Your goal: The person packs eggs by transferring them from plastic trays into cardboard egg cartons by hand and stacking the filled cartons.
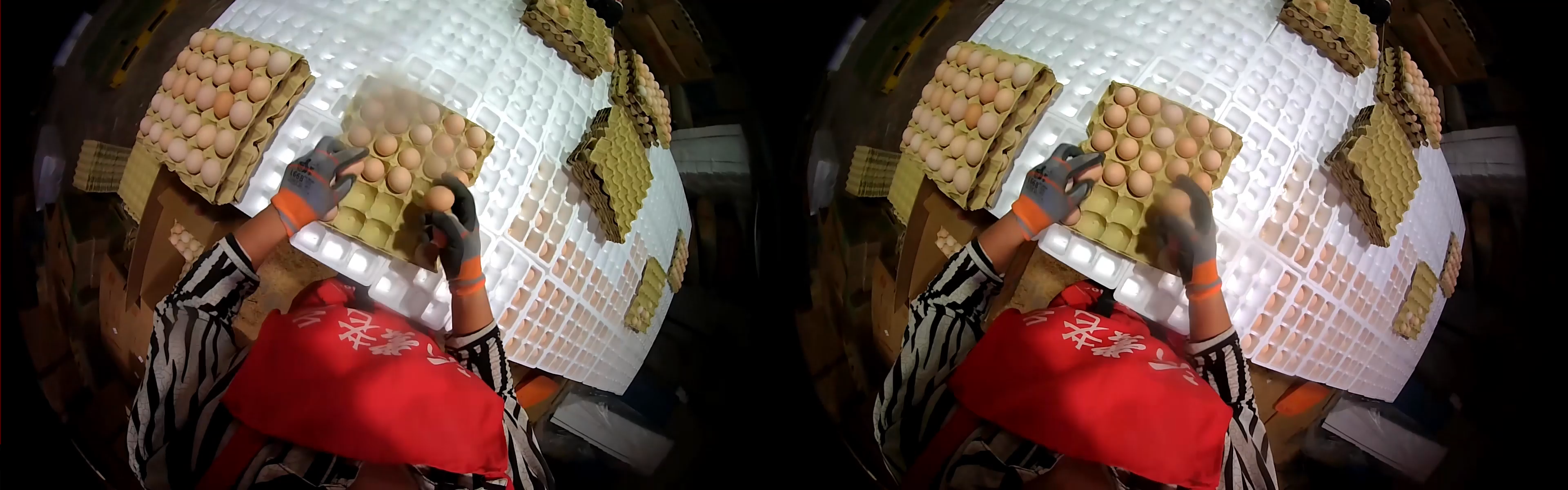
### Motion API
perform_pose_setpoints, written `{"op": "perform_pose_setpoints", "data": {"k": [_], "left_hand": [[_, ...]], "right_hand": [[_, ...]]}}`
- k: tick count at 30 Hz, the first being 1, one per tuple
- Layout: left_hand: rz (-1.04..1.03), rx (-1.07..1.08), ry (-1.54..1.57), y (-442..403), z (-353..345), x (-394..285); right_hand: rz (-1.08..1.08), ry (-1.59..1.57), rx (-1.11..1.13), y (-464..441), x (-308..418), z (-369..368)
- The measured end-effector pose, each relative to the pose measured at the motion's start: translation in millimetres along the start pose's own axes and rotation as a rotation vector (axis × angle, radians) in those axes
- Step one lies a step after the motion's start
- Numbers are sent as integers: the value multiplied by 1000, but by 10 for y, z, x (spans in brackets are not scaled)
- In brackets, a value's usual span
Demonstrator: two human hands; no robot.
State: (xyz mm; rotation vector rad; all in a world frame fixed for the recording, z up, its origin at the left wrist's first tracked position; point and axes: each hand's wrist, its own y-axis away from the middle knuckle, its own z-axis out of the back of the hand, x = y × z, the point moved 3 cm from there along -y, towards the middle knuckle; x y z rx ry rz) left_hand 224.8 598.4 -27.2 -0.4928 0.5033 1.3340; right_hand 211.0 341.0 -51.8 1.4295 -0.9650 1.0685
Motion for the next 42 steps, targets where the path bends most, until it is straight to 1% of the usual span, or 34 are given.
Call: {"op": "perform_pose_setpoints", "data": {"k": [1, 2, 3, 5, 7, 8, 9, 10, 11, 13, 15, 16, 17, 19, 20, 22, 23, 24, 25, 26, 27, 28, 29, 30, 31, 33, 34, 35, 36, 37, 38, 40, 41, 42], "left_hand": [[53, -27, -90, -70, 73, -3], [55, 31, -159, -139, 68, -38], [29, 44, -209, -186, 14, -60], [-26, 76, -304, -240, -151, -131], [-12, 178, -451, -295, -161, -292], [-15, 210, -486, -344, -193, -299], [-20, 243, -520, -401, -223, -314], [-9, 323, -542, -462, -227, -336], [-60, 285, -571, -460, -246, -306], [-85, 251, -556, -468, -286, -224], [-87, 178, -399, -405, -203, -167], [-75, 75, -350, -350, -167, -141], [-51, 29, -263, -307, -120, -166], [-49, -2, -108, -155, -102, -248], [-129, -95, -85, -73, -118, -521], [-223, -58, -53, 119, -380, -1093], [-280, -21, 56, 211, -672, -1273], [-282, 78, -65, 259, -862, -1621], [-228, 225, -35, 277, -1092, -1879], [-312, 247, -126, 306, -1438, -2010], [-317, 304, -179, 287, -1617, -2227], [-299, 347, -267, 254, -1816, -2393], [-264, 366, -345, 238, -2108, -2415], [-227, 420, -422, 252, -2348, -2372], [-189, 468, -499, 213, -2418, -2434], [-227, 415, -413, 247, -2382, -2482], [-138, 462, -417, 165, -2368, -2569], [-194, 318, -337, 117, -2392, -2595], [-233, 293, -367, 37, -2462, -2620], [-273, 263, -399, -95, -2510, -2668], [-177, 368, -411, -211, -2618, -2641], [-167, 225, -107, -193, -2593, -2580], [-161, 156, 45, -193, -2473, -2628], [-73, 152, 191, -128, -2344, -2640]], "right_hand": [[-35, -124, -12, -31, 231, -12], [251, 244, 33, -172, 214, -40], [550, 599, -29, -289, 195, -69], [357, 1066, 32, -274, 410, -337], [358, 1460, -8, -387, 299, -517], [339, 1490, -15, -399, 275, -576], [265, 1485, 79, -445, 281, -607], [304, 1461, 45, -464, 251, -611], [341, 1436, 11, -428, 250, -559], [337, 1098, -47, -227, 346, -319], [364, 716, -141, -9, 369, -36], [369, 605, -171, 127, 321, 177], [375, 492, -200, 290, 245, 424], [338, 398, -329, 708, -54, 1007], [279, 484, -375, 933, -130, 1294], [187, 631, -428, 1304, -221, 1753], [155, 693, -446, 1424, -257, 1898], [147, 753, -451, 1489, -287, 1985], [141, 813, -455, 1544, -315, 2066], [135, 872, -460, 1573, -338, 2141], [131, 920, -465, 1561, -352, 2177], [126, 969, -470, 1528, -362, 2176], [119, 1018, -477, 1513, -378, 2182], [69, 1063, -429, 1496, -465, 2221], [89, 1001, -420, 1486, -511, 2242], [322, 842, -366, 1444, -559, 2342], [275, 643, -368, 1394, -599, 2392], [362, 608, -379, 1287, -527, 2410], [230, 388, -356, 1151, -601, 2419], [212, 332, -304, 1067, -497, 2406], [191, 277, -253, 985, -394, 2392], [-116, -186, -237, 986, -521, 2500], [-125, -255, -219, 1062, -521, 2519], [-135, -324, -202, 1140, -522, 2539]]}}
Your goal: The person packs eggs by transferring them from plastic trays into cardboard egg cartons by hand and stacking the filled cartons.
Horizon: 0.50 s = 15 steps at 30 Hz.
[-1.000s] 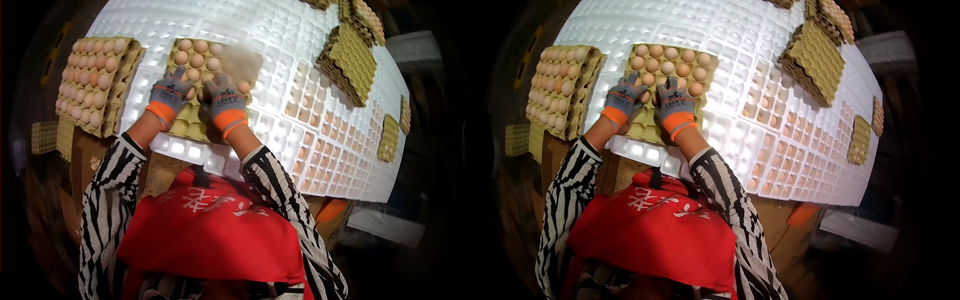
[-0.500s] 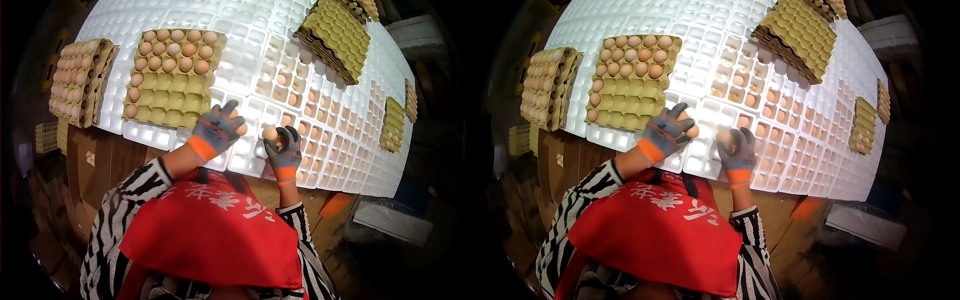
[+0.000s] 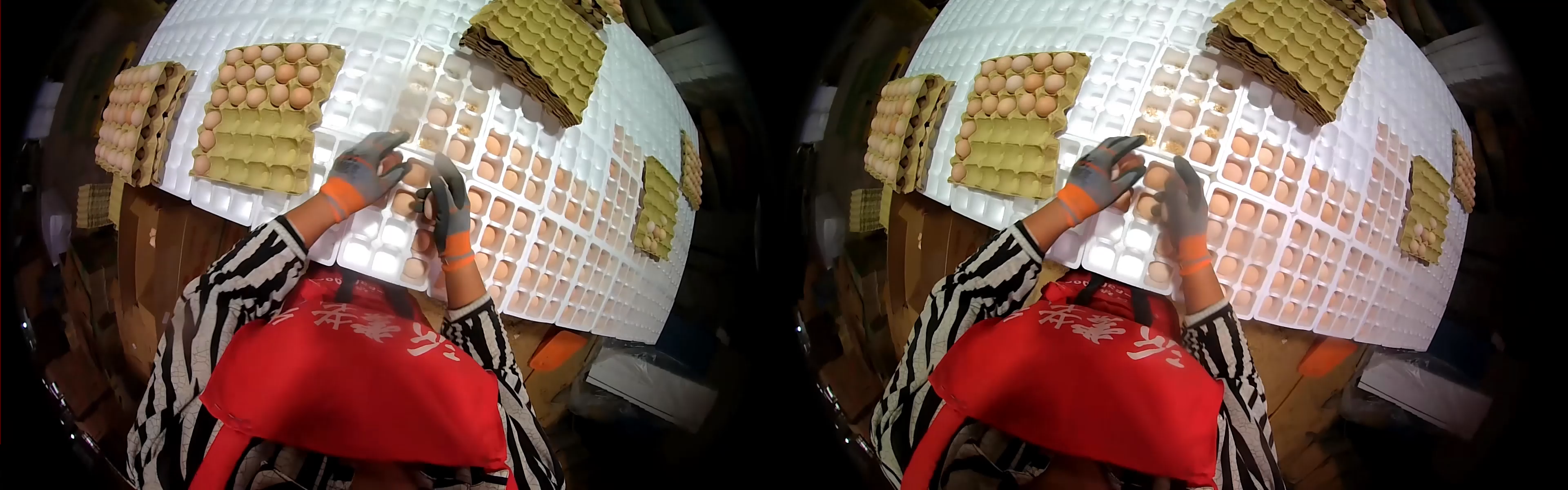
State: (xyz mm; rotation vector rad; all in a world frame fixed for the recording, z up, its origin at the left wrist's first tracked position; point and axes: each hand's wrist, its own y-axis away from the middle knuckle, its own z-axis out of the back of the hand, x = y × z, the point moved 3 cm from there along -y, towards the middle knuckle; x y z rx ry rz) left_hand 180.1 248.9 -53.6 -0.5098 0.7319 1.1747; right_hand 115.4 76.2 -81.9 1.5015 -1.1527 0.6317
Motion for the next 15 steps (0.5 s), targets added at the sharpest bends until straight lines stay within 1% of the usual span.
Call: {"op": "perform_pose_setpoints", "data": {"k": [1, 3, 4, 5, 7, 8, 9, 11, 12, 13, 15], "left_hand": [[-73, -86, 120, 124, 49, 43], [-232, -206, 176, 463, 24, 35], [-272, -154, 197, 648, -85, 43], [-311, -109, 215, 807, -214, 80], [-453, -123, 6, 988, -417, 179], [-333, -159, -2, 1013, -471, 257], [-304, -155, -14, 1021, -523, 354], [-360, -150, -178, 1035, -331, 187], [-372, -198, -118, 1004, -174, 168], [-348, -188, 6, 919, 40, 152], [-327, -291, -109, 743, 444, 395]], "right_hand": [[-21, -65, 18, 72, -2, 35], [200, 41, 102, 279, -221, 90], [323, 274, 99, 424, -196, 6], [491, 469, 113, 504, -269, -56], [748, 871, 111, 513, -349, -107], [744, 935, 140, 469, -346, -119], [768, 926, 180, 471, -280, -166], [409, 425, 150, 487, -371, -190], [436, 518, 156, 447, -271, -188], [466, 610, 160, 411, -120, -224], [543, 691, 123, 217, 79, -432]]}}
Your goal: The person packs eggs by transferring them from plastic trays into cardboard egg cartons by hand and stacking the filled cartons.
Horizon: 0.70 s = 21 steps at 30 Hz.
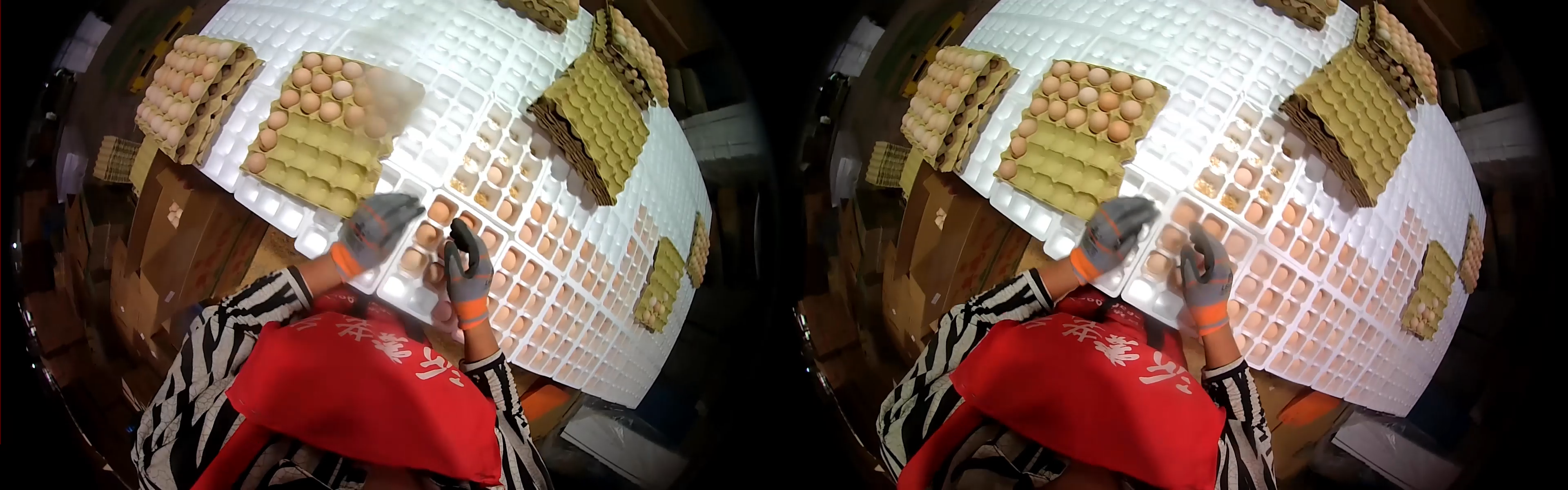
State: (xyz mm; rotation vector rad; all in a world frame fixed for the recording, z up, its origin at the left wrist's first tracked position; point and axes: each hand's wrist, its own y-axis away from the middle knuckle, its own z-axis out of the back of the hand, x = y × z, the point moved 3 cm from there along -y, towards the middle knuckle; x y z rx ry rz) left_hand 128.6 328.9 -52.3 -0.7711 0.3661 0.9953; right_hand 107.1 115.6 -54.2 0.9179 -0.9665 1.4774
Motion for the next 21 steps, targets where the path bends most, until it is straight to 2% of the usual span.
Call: {"op": "perform_pose_setpoints", "data": {"k": [1, 2, 4, 8, 9, 10, 11, 12, 13, 14, 15, 16, 17, 19, 20, 21], "left_hand": [[11, -84, -119, -110, 189, 245], [22, -166, -235, -224, 380, 491], [80, -165, -549, -517, 772, 849], [-18, 344, -437, -881, 862, 1537], [-106, 330, -448, -905, 820, 1630], [-195, 318, -458, -943, 804, 1668], [-184, 339, -438, -975, 787, 1728], [-150, 331, -357, -1003, 801, 1798], [-113, 321, -275, -1033, 853, 1825], [-76, 311, -192, -1046, 900, 1859], [7, 215, -95, -1011, 915, 1960], [339, 191, 256, -1006, 1093, 1893], [523, 57, 683, -995, 1288, 1767], [686, 69, 1058, -881, 1399, 2143], [754, -42, 1251, -880, 1518, 2046], [781, 40, 1129, -892, 1562, 2041]], "right_hand": [[75, 78, -16, -208, 70, -72], [-17, 122, 28, -410, 144, -190], [182, 177, 59, -860, 274, -540], [277, 368, 65, -1565, 508, -1360], [300, 560, 62, -1647, 551, -1497], [281, 566, 68, -1713, 547, -1568], [260, 572, 73, -1776, 516, -1603], [241, 580, 79, -1840, 494, -1618], [206, 392, -24, -1832, 500, -1565], [-52, 35, -2, -1838, 212, -1532], [-171, -226, -54, -1836, 113, -1406], [-288, -491, -104, -1831, 30, -1283], [-166, -314, -100, -1840, -40, -1171], [-219, -628, -100, -1894, 50, -1155], [-248, -783, -107, -1931, 146, -1156], [-334, -568, -107, -1991, 222, -1230]]}}
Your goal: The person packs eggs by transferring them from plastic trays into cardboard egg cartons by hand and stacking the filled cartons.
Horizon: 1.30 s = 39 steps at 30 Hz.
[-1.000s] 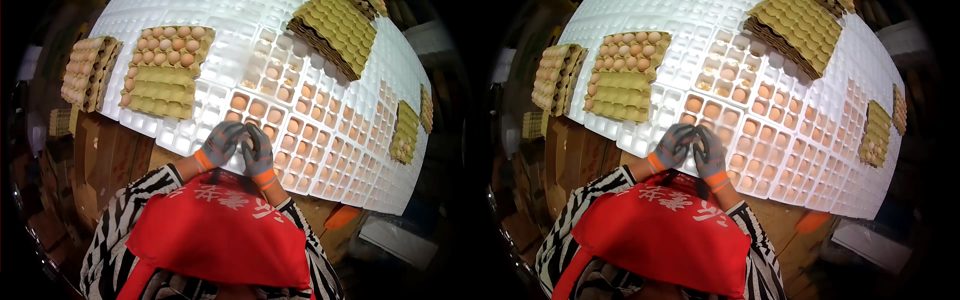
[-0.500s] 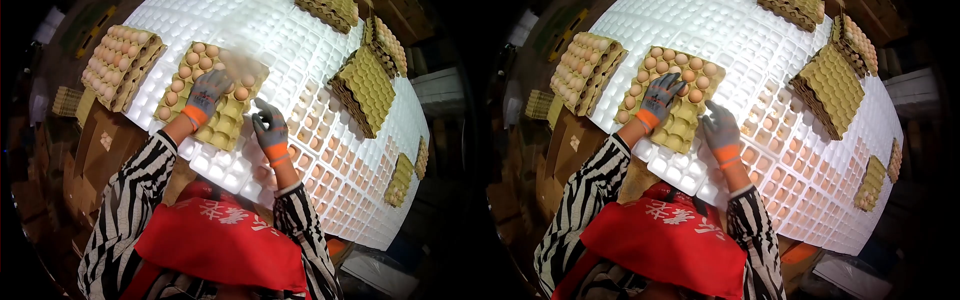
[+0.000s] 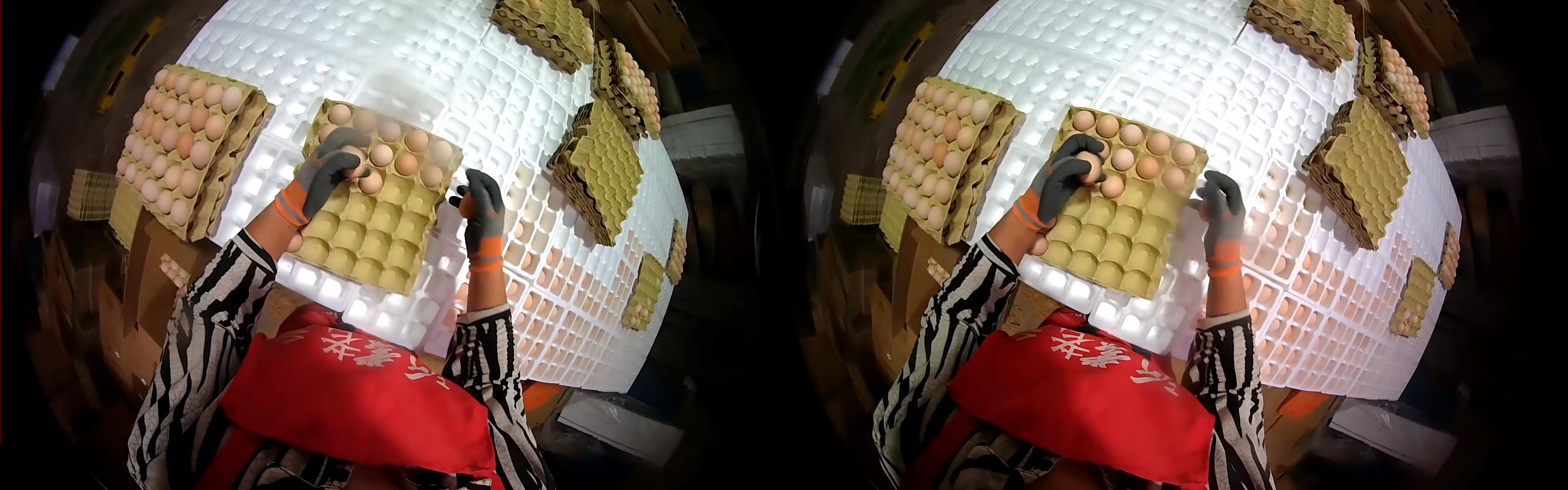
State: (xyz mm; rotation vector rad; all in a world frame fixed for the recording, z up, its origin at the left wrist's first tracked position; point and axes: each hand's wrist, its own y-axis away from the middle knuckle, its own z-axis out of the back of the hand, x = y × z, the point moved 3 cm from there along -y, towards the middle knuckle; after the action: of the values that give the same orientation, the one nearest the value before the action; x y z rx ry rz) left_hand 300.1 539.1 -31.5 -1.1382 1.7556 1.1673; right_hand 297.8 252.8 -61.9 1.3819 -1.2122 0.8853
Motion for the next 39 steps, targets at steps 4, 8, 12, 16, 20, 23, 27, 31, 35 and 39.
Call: {"op": "perform_pose_setpoints", "data": {"k": [4, 8, 12, 16, 20, 23, 27, 31, 35, 39], "left_hand": [[-437, 201, -1479, -20, -195, -14], [-457, 301, -1821, -218, -226, 314], [-350, 50, -1411, -106, -303, -199], [-584, -10, -1596, -450, -475, 43], [-514, 49, -1825, -523, -798, 114], [-483, 63, -2028, -650, -865, 160], [-314, 111, -1761, -684, -737, 88], [-386, 21, -1467, -410, -981, -45], [-476, 215, -1391, -222, -1966, 481], [-185, 348, -1633, -291, -2678, 1088]], "right_hand": [[328, 1320, 35, -113, 74, -514], [18, 627, -26, -206, -60, -194], [92, -70, -17, -233, 142, 111], [222, 706, 30, -565, 277, -100], [115, 1549, 87, -676, 208, -455], [181, 1240, -59, -524, 174, -262], [453, 767, -196, -72, 224, 453], [276, 780, -270, 551, 339, 1403], [37, 1235, -382, 765, 129, 1615], [151, 1110, -370, 763, 45, 1846]]}}
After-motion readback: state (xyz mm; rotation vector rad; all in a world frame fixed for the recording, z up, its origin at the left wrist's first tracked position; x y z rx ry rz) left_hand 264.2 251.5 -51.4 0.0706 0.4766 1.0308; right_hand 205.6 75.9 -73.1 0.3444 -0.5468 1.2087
